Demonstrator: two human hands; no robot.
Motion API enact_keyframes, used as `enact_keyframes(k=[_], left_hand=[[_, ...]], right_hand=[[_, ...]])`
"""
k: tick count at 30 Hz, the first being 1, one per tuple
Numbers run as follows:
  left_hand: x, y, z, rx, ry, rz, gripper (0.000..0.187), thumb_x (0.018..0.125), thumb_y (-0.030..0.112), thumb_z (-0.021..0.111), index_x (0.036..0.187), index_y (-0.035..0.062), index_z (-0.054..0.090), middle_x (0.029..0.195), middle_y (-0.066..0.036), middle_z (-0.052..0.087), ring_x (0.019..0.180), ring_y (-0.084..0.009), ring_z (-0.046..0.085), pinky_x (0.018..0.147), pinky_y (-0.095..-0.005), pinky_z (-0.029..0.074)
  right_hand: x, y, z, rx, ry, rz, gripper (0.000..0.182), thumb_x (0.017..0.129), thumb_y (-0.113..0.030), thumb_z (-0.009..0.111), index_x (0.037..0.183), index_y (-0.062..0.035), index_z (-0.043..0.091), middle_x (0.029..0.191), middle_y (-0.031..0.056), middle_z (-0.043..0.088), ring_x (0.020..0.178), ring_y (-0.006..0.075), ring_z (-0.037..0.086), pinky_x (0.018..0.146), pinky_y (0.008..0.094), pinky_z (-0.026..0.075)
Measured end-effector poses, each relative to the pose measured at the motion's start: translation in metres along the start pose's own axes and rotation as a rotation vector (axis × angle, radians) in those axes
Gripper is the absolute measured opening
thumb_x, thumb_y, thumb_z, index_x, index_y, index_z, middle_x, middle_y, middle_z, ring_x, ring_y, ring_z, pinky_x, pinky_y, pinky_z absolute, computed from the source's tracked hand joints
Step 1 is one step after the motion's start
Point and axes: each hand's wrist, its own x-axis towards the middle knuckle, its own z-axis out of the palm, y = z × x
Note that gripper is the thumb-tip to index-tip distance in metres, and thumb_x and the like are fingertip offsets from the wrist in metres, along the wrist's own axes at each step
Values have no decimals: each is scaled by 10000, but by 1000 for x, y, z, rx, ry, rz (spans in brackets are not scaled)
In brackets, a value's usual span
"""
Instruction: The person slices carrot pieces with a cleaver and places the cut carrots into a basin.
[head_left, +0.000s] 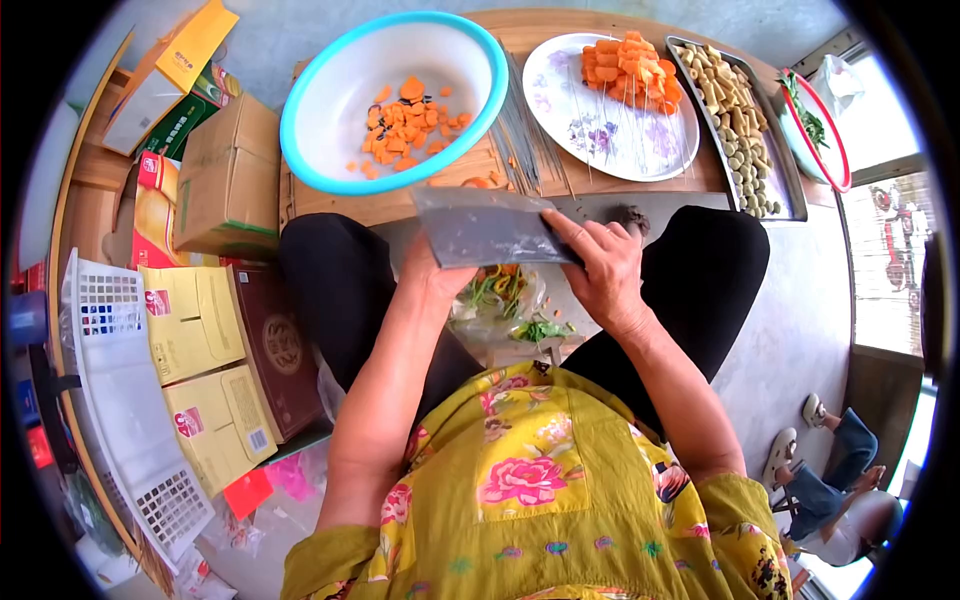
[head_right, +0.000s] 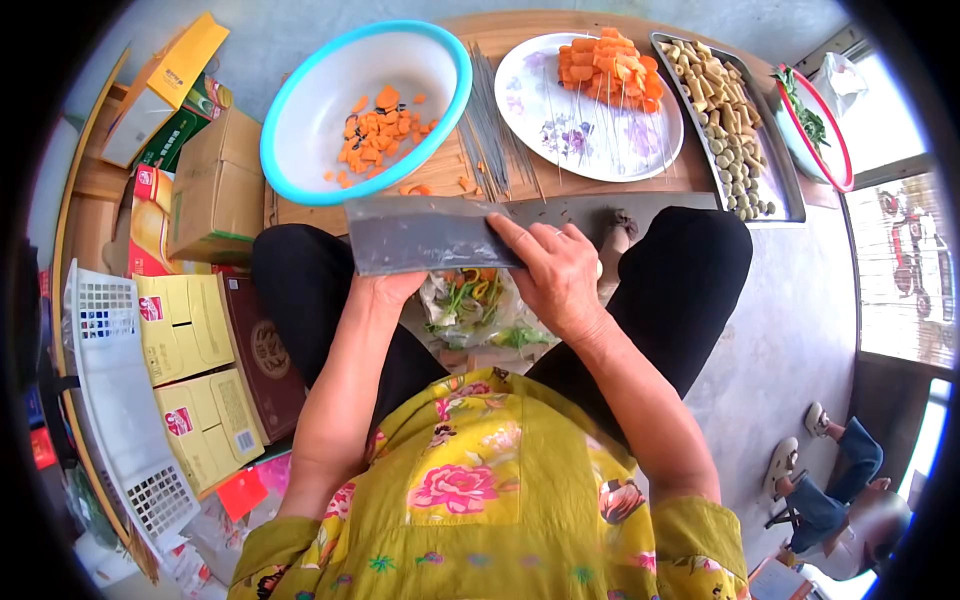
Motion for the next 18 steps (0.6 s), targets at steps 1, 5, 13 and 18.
enact_keyframes(k=[1, 5, 13, 18], left_hand=[[1, 0, -1, -1, -1, 1, 134, 880, 132, 626, 993, 64, 604, 904, -56, 633, 833, -186, 622, 773, -337, 534], [16, 1, -25, 92, -59, -73, 199, 928, 212, 565, 1044, 54, 597, 943, -87, 630, 895, -208, 614, 838, -387, 514], [13, -6, -21, -56, -63, -22, 325, 933, 318, 531, 1119, 56, 580, 1024, -99, 635, 995, -246, 600, 903, -413, 489], [16, -6, -28, -54, -151, -55, 352, 934, 346, 515, 1132, 62, 578, 1074, -101, 633, 1017, -255, 602, 919, -431, 484]], right_hand=[[0, -1, 0, -42, -23, -28, 608, 625, -56, 693, 1222, -98, 583, 690, 33, 509, 632, 206, 540, 609, 330, 403], [-1, 3, 3, -95, -23, -73, 632, 626, -90, 698, 1245, -101, 574, 679, 13, 468, 632, 187, 528, 602, 321, 398], [0, 3, 3, -111, 5, -62, 666, 597, -51, 677, 1253, -101, 572, 675, 15, 463, 630, 182, 523, 600, 319, 396], [0, 4, 3, -111, 10, -63, 669, 595, -38, 668, 1254, -101, 573, 673, 16, 464, 626, 184, 519, 596, 316, 393]])
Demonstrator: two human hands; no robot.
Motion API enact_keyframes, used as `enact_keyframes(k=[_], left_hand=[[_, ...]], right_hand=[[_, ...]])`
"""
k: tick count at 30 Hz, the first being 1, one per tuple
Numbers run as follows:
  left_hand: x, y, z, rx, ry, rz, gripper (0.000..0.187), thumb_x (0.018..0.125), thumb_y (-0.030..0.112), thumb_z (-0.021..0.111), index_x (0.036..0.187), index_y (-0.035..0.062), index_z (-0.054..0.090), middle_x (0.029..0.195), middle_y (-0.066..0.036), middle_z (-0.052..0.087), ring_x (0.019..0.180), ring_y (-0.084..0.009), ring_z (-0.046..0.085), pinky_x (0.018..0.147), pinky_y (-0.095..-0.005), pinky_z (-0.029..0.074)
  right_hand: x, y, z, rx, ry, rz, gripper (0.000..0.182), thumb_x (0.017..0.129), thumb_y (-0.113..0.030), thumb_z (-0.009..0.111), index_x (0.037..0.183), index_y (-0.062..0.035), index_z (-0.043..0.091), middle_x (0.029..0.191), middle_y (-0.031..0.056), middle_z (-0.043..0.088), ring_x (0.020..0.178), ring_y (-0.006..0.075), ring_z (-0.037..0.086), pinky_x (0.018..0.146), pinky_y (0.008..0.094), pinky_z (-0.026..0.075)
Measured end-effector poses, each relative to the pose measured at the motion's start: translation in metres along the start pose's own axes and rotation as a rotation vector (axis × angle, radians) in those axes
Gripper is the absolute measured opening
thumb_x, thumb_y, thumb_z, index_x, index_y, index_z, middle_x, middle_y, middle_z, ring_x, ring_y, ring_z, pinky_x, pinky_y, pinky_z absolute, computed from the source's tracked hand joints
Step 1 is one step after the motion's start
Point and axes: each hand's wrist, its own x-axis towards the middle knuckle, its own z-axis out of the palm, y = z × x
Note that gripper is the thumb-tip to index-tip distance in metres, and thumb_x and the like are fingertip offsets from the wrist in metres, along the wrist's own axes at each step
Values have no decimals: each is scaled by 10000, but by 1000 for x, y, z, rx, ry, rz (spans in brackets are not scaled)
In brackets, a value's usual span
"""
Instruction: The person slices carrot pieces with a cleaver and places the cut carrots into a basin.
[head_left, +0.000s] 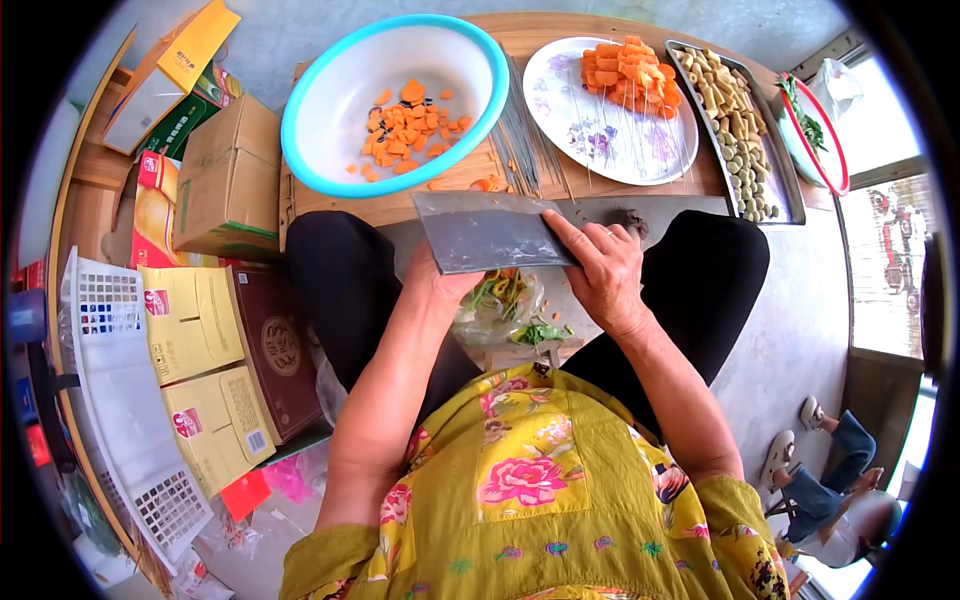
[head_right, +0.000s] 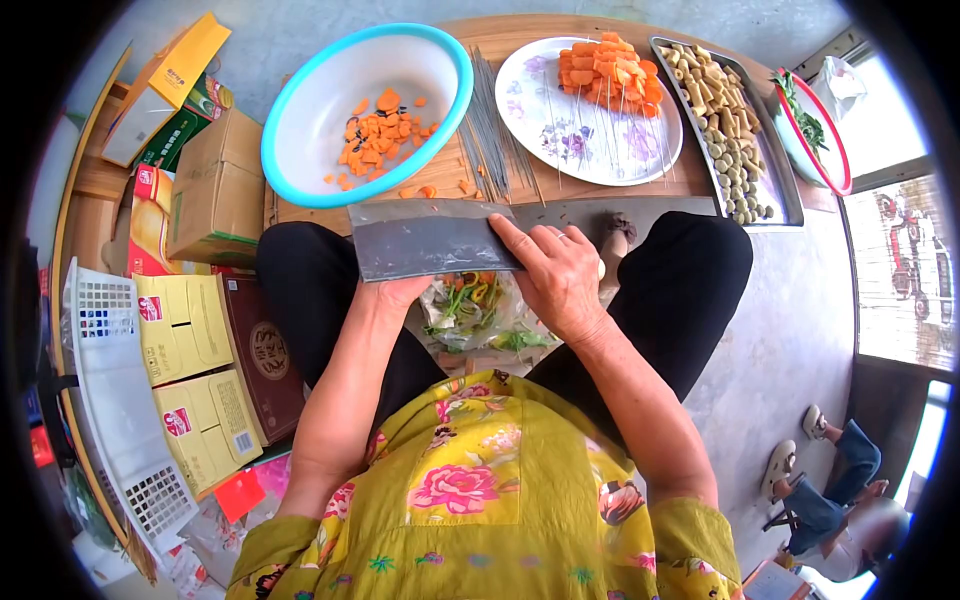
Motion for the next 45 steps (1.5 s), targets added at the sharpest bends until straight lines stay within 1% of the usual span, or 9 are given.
enact_keyframes(k=[19, 21, 25, 27, 28, 30, 35, 42, 45], left_hand=[[-3, 1, 8, -124, -167, -99, 291, 939, 232, 531, 1149, 34, 565, 1112, -121, 626, 1049, -263, 598, 931, -435, 494], [-7, -2, 18, -113, -4, -20, 197, 913, 92, 559, 1080, -11, 580, 1042, -131, 649, 957, -257, 646, 835, -350, 546], [-2, 2, 10, -159, -28, -50, 176, 915, 96, 574, 1066, 6, 582, 1018, -105, 652, 938, -230, 649, 798, -311, 547], [3, 6, 10, -247, -407, -205, 134, 890, 102, 619, 1001, 33, 588, 971, -98, 649, 978, -192, 622, 782, -295, 544], [0, 6, 14, -250, -409, -205, 134, 890, 102, 619, 1001, 33, 588, 971, -98, 649, 978, -192, 622, 782, -295, 544], [-9, 6, 26, 107, -124, -78, 84, 898, 97, 613, 960, 51, 579, 856, -53, 622, 854, -166, 622, 734, -282, 543], [-10, 6, 26, 362, -50, 21, 109, 885, 103, 639, 969, 62, 583, 826, -19, 602, 742, -141, 591, 682, -275, 530], [-2, 12, 6, 419, -90, 12, 141, 876, 130, 656, 988, 56, 612, 876, -19, 634, 851, -147, 640, 740, -294, 543], [-4, 9, 12, 400, -59, 30, 183, 889, 143, 640, 1026, 28, 600, 879, -35, 637, 774, -129, 625, 766, -286, 541]], right_hand=[[-2, 2, -2, 46, 10, 35, 615, 628, -27, 660, 1236, -88, 585, 685, 41, 498, 625, 215, 523, 603, 332, 414], [-4, 3, 0, 53, 11, 45, 616, 629, -26, 660, 1237, -90, 585, 688, 45, 500, 627, 223, 523, 607, 336, 421], [-11, 7, 3, 89, -34, 156, 601, 652, -8, 647, 1241, -107, 583, 704, 65, 518, 640, 254, 535, 621, 352, 445], [-18, 13, 8, 96, -53, 205, 585, 671, 2, 637, 1242, -113, 582, 712, 75, 526, 642, 268, 541, 625, 361, 453], [-21, 17, 12, 163, -17, 249, 564, 695, 10, 619, 1243, -115, 579, 715, 83, 530, 645, 286, 546, 626, 377, 459], [-24, 19, 11, 275, -3, 348, 470, 783, 25, 571, 1236, -103, 579, 767, 105, 579, 657, 286, 575, 637, 368, 485], [-30, 20, 9, 441, 21, 499, 371, 854, 15, 549, 1212, -72, 594, 903, 120, 642, 691, 201, 594, 669, 281, 488], [-23, 19, 1, 313, 28, 271, 498, 757, 39, 582, 1234, -106, 592, 724, 89, 540, 615, 249, 531, 606, 341, 458], [-19, 15, -4, 187, -7, 158, 565, 685, 26, 605, 1232, -113, 597, 676, 70, 496, 597, 251, 504, 593, 360, 436]])
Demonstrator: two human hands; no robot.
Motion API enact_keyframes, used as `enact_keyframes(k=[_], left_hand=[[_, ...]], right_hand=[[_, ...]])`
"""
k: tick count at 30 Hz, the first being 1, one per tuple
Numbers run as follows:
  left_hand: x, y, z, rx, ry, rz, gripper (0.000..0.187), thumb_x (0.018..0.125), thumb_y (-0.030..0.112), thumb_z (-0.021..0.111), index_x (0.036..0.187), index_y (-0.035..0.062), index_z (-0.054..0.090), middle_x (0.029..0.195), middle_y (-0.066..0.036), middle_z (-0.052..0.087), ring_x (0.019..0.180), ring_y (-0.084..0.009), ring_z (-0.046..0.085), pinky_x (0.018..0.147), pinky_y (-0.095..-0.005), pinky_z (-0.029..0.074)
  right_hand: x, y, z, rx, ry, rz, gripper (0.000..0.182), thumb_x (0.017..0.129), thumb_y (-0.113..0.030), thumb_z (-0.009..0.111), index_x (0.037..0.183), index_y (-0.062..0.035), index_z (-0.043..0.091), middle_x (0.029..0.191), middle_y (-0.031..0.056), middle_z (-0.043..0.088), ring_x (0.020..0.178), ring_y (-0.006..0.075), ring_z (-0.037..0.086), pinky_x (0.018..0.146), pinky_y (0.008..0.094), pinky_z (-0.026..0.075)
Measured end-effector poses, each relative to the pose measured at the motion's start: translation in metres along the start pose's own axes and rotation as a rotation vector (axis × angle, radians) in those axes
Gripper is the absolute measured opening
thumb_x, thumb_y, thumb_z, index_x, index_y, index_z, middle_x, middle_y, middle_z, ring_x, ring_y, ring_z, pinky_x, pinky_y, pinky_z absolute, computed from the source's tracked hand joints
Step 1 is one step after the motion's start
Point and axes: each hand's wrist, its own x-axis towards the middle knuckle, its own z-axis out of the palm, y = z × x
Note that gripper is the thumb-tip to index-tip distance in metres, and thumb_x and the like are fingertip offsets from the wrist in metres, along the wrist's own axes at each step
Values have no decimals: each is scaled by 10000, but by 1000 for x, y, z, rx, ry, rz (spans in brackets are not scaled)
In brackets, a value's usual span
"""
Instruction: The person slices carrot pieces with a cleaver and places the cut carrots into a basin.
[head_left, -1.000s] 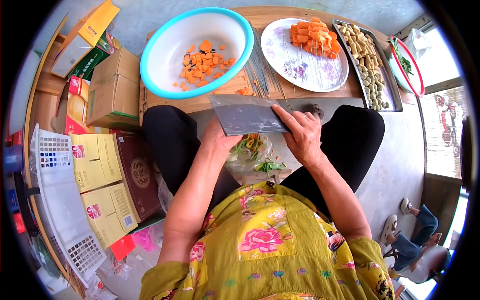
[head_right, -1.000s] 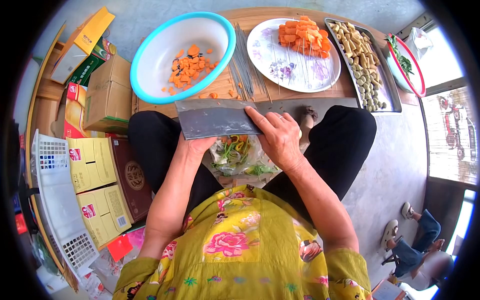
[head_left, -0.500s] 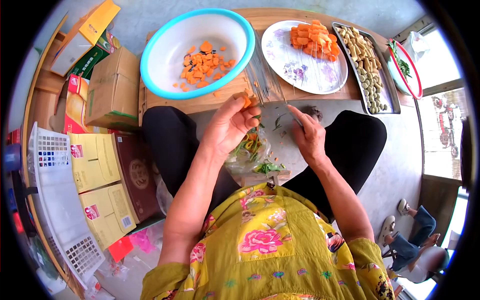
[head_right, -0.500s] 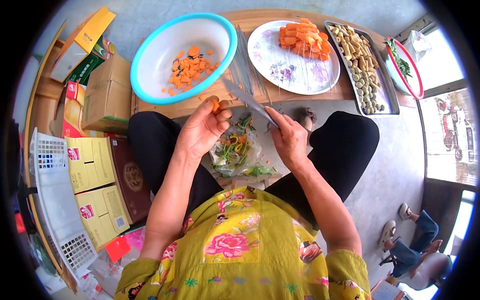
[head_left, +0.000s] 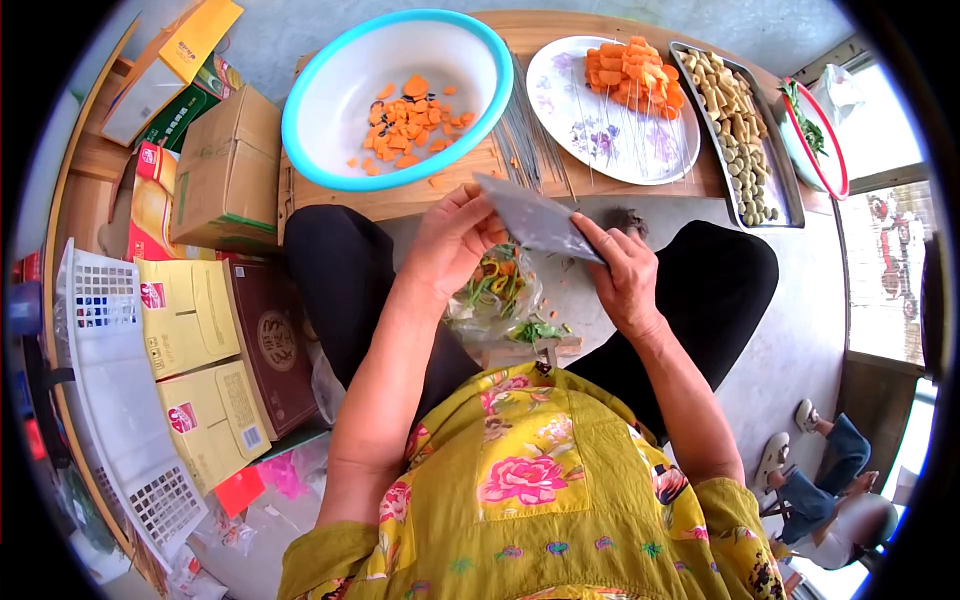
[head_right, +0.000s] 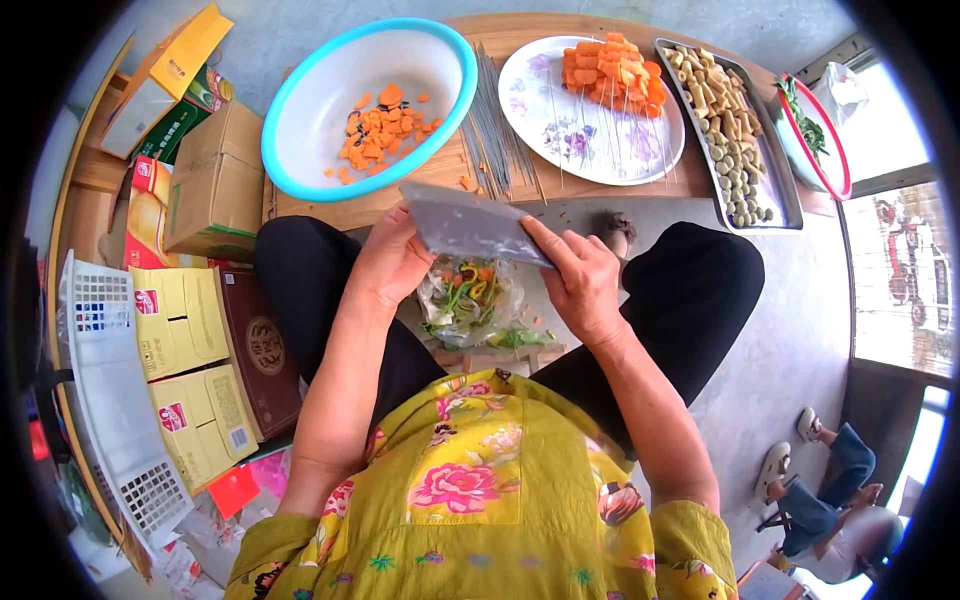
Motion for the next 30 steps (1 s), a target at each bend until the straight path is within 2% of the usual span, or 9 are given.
enact_keyframes(k=[2, 4, 6, 9, 12, 19, 21, 24, 30], left_hand=[[-2, 1, 4, -21, 26, -23, 207, 883, 159, 649, 1027, 19, 598, 923, -59, 649, 821, -145, 637, 786, -299, 539], [-1, -1, 2, -43, 52, -44, 233, 876, 175, 658, 1029, 10, 597, 968, -82, 662, 868, -162, 650, 807, -311, 538], [1, -3, -4, -104, 15, -80, 307, 855, 182, 665, 1106, 19, 597, 1032, -121, 658, 924, -208, 653, 817, -346, 550], [-1, -1, 2, -106, -17, -99, 319, 837, 187, 687, 1064, -15, 589, 1031, -143, 657, 939, -220, 659, 849, -350, 535], [-2, -1, 1, -145, -84, -123, 287, 880, 169, 626, 1113, 4, 595, 1051, -130, 656, 927, -226, 656, 807, -351, 554], [-3, 0, 4, -159, -106, -118, 290, 879, 165, 628, 1112, -5, 596, 1062, -138, 655, 931, -230, 655, 815, -357, 553], [-2, -1, 0, -193, -78, -155, 346, 854, 181, 661, 1114, -29, 573, 1085, -175, 642, 977, -251, 651, 864, -372, 536], [-2, -3, -6, -231, -56, -155, 347, 869, 195, 652, 1120, -31, 571, 1094, -173, 641, 991, -250, 648, 872, -375, 533], [-9, 8, 9, -119, -107, -119, 310, 882, 204, 643, 1089, -18, 580, 1083, -160, 649, 979, -234, 655, 812, -350, 553]], right_hand=[[1, -2, -1, -42, -10, -34, 587, 655, 10, 615, 1229, -111, 601, 666, 61, 484, 594, 248, 497, 591, 363, 427], [2, -3, -1, -65, 8, -100, 596, 642, 0, 631, 1232, -68, 598, 658, 74, 465, 583, 254, 465, 580, 355, 414], [2, -3, -2, -73, 12, -107, 595, 641, -1, 629, 1231, -68, 599, 657, 74, 462, 581, 254, 464, 581, 357, 416], [2, -2, -3, -85, 13, -120, 594, 639, -2, 624, 1229, -68, 601, 657, 73, 462, 580, 254, 464, 583, 358, 418], [1, -2, -3, -89, 8, -124, 591, 638, -6, 622, 1226, -66, 603, 660, 73, 467, 581, 254, 466, 583, 358, 418], [2, -4, -4, -96, 5, -132, 590, 639, -9, 619, 1226, -61, 602, 665, 74, 472, 583, 253, 468, 585, 358, 418], [2, -4, -4, -95, 2, -133, 594, 637, -9, 621, 1228, -61, 601, 668, 75, 472, 586, 253, 468, 586, 359, 419], [2, -3, -4, -93, 0, -130, 605, 631, -5, 626, 1233, -62, 598, 673, 77, 473, 593, 254, 469, 588, 360, 419], [-1, -1, -7, -99, -20, -111, 625, 620, 5, 632, 1240, -58, 589, 691, 80, 492, 609, 261, 477, 601, 365, 429]])
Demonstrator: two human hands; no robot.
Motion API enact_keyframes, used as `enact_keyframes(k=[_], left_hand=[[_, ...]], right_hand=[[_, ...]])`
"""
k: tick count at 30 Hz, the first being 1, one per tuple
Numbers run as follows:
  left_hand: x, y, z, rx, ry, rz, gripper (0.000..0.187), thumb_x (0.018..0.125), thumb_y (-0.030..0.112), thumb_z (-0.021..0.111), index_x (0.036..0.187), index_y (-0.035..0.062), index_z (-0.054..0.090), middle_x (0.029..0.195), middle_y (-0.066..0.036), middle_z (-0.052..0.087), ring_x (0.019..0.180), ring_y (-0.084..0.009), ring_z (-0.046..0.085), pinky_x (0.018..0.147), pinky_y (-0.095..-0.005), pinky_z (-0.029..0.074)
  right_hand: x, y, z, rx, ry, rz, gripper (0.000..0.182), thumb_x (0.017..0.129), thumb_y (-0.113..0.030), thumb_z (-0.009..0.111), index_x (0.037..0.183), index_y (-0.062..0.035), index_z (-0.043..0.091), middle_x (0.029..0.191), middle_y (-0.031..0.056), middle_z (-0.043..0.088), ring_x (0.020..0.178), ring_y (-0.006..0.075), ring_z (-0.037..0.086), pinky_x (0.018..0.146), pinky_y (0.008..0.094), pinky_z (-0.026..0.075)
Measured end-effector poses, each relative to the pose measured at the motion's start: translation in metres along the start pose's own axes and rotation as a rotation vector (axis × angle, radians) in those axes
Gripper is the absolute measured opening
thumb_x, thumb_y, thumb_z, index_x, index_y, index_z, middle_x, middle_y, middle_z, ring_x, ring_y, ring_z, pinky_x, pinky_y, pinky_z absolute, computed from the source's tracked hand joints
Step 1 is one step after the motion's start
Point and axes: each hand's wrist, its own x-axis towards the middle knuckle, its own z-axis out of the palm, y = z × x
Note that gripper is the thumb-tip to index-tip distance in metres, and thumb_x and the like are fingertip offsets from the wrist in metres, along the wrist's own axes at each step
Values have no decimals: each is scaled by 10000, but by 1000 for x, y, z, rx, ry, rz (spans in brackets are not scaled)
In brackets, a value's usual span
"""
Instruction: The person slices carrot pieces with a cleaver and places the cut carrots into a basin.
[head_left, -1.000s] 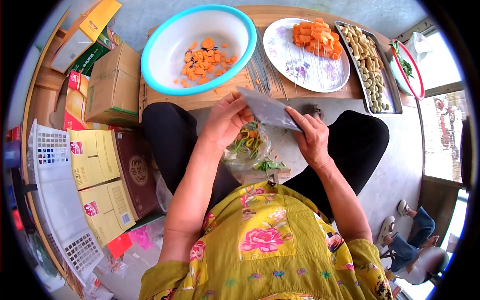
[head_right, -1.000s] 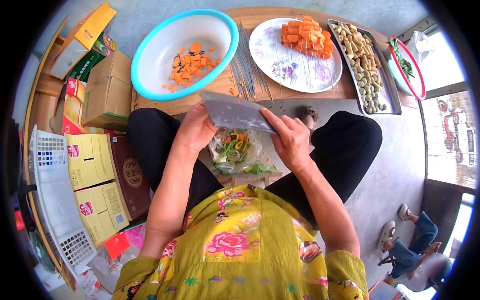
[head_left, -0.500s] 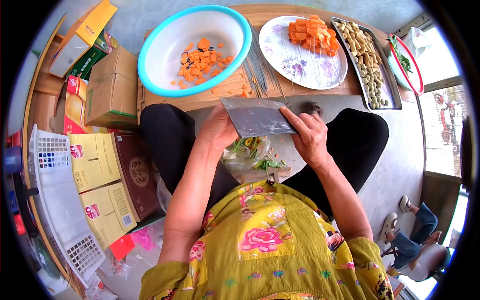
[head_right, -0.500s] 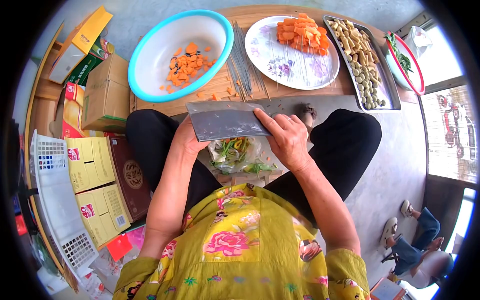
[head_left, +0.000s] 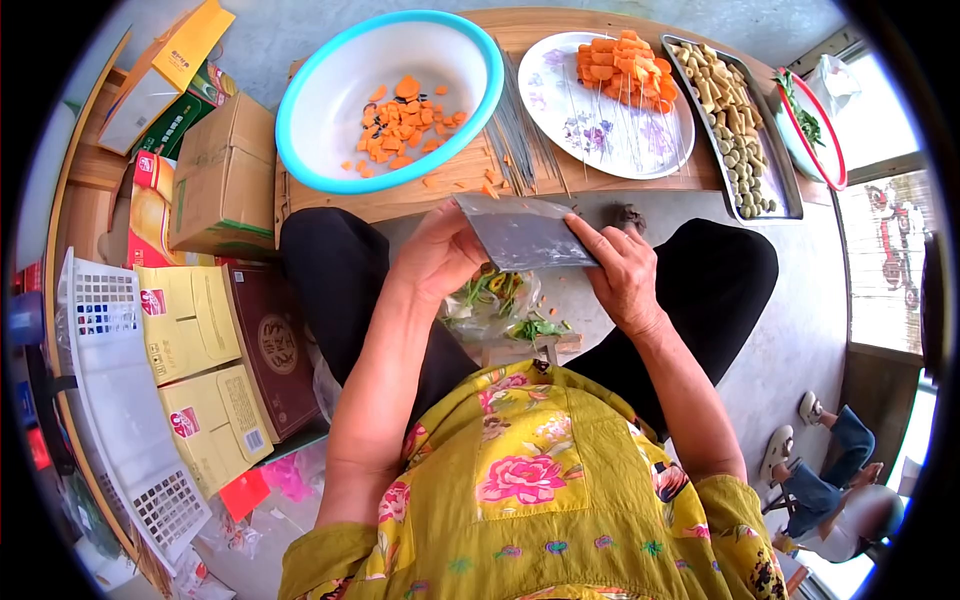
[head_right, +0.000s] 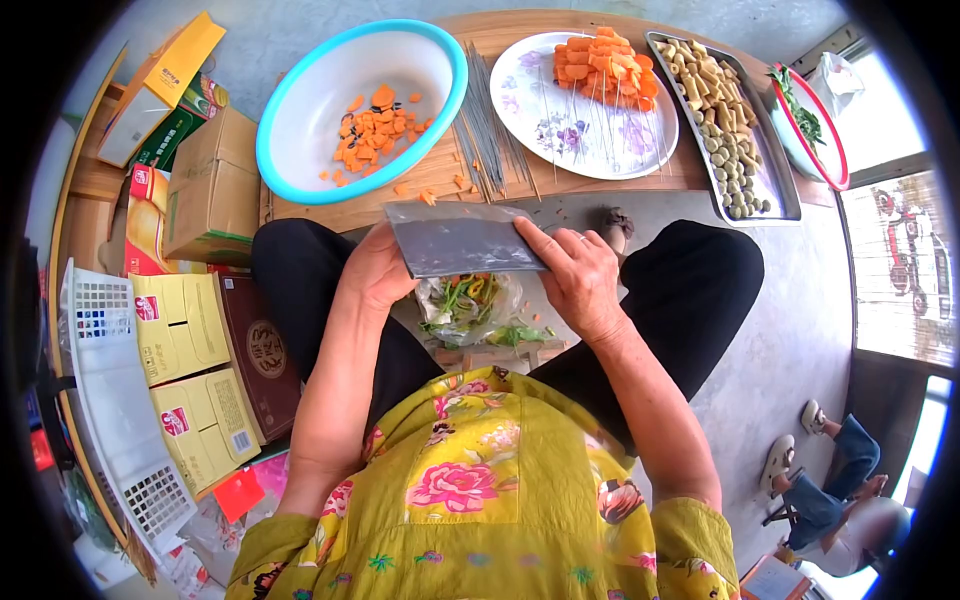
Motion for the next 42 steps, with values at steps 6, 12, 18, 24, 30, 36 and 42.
enact_keyframes(k=[6, 12, 18, 24, 30, 36, 42], left_hand=[[2, 7, -12, -57, -240, -112, 204, 883, 162, 638, 1015, 13, 594, 869, -75, 639, 772, -137, 634, 653, -262, 524], [0, 1, -8, 224, 57, -21, 161, 890, 94, 625, 1022, 6, 596, 793, -42, 605, 655, -114, 601, 608, -233, 505], [-2, 20, -5, 275, 98, 13, 192, 907, 138, 616, 1045, 6, 602, 819, -43, 629, 677, -125, 626, 602, -257, 538], [12, 105, -4, 730, 275, 382, 201, 917, 153, 609, 1054, 7, 592, 818, -56, 634, 690, -122, 625, 607, -270, 548], [49, 166, -38, 997, 539, 415, 174, 912, 167, 621, 989, 13, 602, 751, -40, 611, 587, -109, 581, 545, -258, 524], [99, 195, -97, 1750, 795, 123, 255, 786, 281, 694, 781, 32, 639, 706, -91, 640, 620, -185, 625, 593, -351, 502], [141, 181, -139, 1902, 669, 249, 200, 779, 170, 651, 940, 56, 687, 837, -117, 692, 813, -218, 669, 749, -340, 515]], right_hand=[[-11, 14, 7, -8, -45, 95, 598, 668, -12, 621, 1254, -123, 581, 706, 63, 534, 624, 254, 526, 614, 359, 438], [-20, 18, 14, 199, -14, 337, 469, 776, -5, 587, 1229, -124, 592, 809, 102, 615, 695, 306, 589, 659, 374, 480], [-23, 20, 15, 392, -16, 533, 298, 858, -58, 584, 1155, -44, 606, 866, 149, 640, 689, 217, 583, 667, 306, 469], [-17, 17, 15, 582, -59, 676, 210, 897, -95, 544, 1081, -2, 589, 657, 56, 482, 630, 98, 411, 586, 278, 405], [-11, 13, 17, 653, -15, 700, 125, 923, -117, 529, 944, -1, 571, 597, -23, 407, 579, 52, 350, 504, 249, 317], [-2, 11, 20, 804, -17, 819, 141, 928, -142, 537, 903, -15, 594, 588, -32, 452, 540, 44, 413, 499, 233, 336], [8, 11, 27, 920, 41, 908, 152, 925, -155, 564, 857, -21, 591, 563, -27, 480, 518, 43, 421, 478, 229, 313]])
